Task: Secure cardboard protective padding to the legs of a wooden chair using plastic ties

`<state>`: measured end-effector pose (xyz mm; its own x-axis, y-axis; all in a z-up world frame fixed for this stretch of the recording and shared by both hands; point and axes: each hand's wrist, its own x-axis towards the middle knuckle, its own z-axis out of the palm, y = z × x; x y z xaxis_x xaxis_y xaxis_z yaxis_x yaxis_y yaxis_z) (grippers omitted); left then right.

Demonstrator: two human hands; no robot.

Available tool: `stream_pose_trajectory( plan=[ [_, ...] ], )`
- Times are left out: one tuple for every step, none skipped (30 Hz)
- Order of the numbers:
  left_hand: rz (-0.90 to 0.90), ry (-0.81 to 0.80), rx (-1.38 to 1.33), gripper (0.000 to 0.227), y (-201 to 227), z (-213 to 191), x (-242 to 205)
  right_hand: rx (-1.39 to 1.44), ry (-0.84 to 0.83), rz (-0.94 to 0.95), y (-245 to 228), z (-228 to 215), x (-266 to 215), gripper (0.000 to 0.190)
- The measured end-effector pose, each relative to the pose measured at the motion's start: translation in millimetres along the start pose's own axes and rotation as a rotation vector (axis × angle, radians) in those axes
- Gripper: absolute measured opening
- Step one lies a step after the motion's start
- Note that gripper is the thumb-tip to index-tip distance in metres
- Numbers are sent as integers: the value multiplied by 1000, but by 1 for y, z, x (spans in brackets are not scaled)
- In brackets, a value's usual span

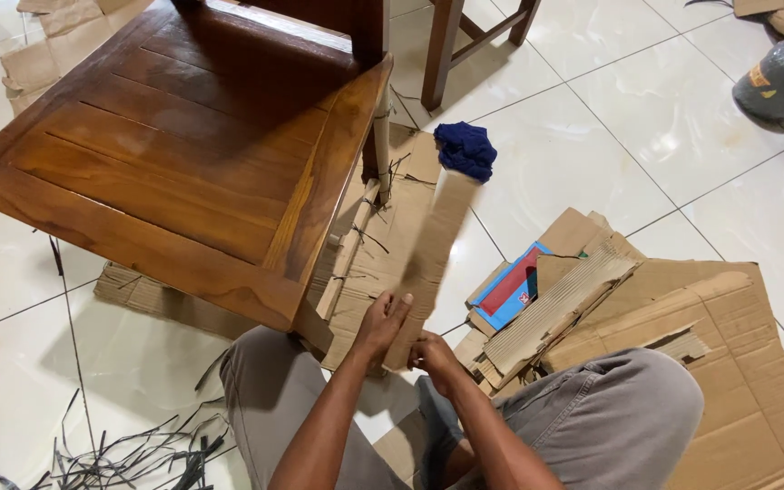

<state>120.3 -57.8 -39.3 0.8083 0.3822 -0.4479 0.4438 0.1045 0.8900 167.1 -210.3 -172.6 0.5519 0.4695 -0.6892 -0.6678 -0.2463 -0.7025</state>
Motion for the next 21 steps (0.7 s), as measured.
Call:
stream_pose_trajectory(
  plan=[
    [0,1,-1,65,-3,-2,4,-1,0,0,-8,4,-11,55],
    [18,-10,-31,64,-6,-4,7,-83,-16,-9,-16,8,-22,48],
    [36,-20,-61,64,-9,-6,11,-166,-31,-18,-23,13,-33,41],
    [35,-19,-62,64,-6,-7,7,-167,-32,-18,-32,18,-48,41],
    [75,-29,-113,64,-2,-8,4,-341,-58,-37,-41,24,-62,38],
    [117,-38,-164,64,3,-9,0,-514,-86,-57,-50,30,-77,35],
    [118,-37,-164,64,12,-8,-6,-514,-86,-59,-38,20,-66,35],
    [114,-30,-230,62,20,-7,-13,-731,-83,-58,-25,11,-54,35],
    [111,-23,-296,60,28,-6,-19,-947,-78,-57,-12,2,-43,36],
    [110,-19,-297,60,30,-6,-23,-948,-81,-58,-11,3,-44,36],
    [111,-47,-266,64,32,-6,-27,-979,-56,-64,-10,5,-46,37],
    [114,-75,-234,69,35,-7,-30,-1008,-30,-73,-9,7,-47,38],
    [115,-72,-233,69,30,-6,-26,-1009,-32,-75,-14,8,-43,38],
    [132,-83,-218,61,24,-6,-23,-977,40,-84,-18,7,-41,37],
    [148,-95,-203,54,17,-5,-20,-944,112,-93,-22,7,-38,36],
    [146,-91,-206,54,18,-6,-23,-947,108,-92,-17,-2,-24,36],
    [153,-117,-237,53,19,-7,-26,-799,101,-143,-12,-10,-10,38],
    [159,-141,-269,55,19,-9,-29,-651,91,-192,-7,-18,4,40],
    [158,-134,-273,55,18,-11,-31,-656,86,-190,-21,-10,-10,40],
    [175,-128,-273,53,18,-13,-31,-524,70,-229,-37,-1,-23,43],
    [193,-121,-273,52,18,-16,-31,-391,55,-266,-53,7,-35,47]
  ],
)
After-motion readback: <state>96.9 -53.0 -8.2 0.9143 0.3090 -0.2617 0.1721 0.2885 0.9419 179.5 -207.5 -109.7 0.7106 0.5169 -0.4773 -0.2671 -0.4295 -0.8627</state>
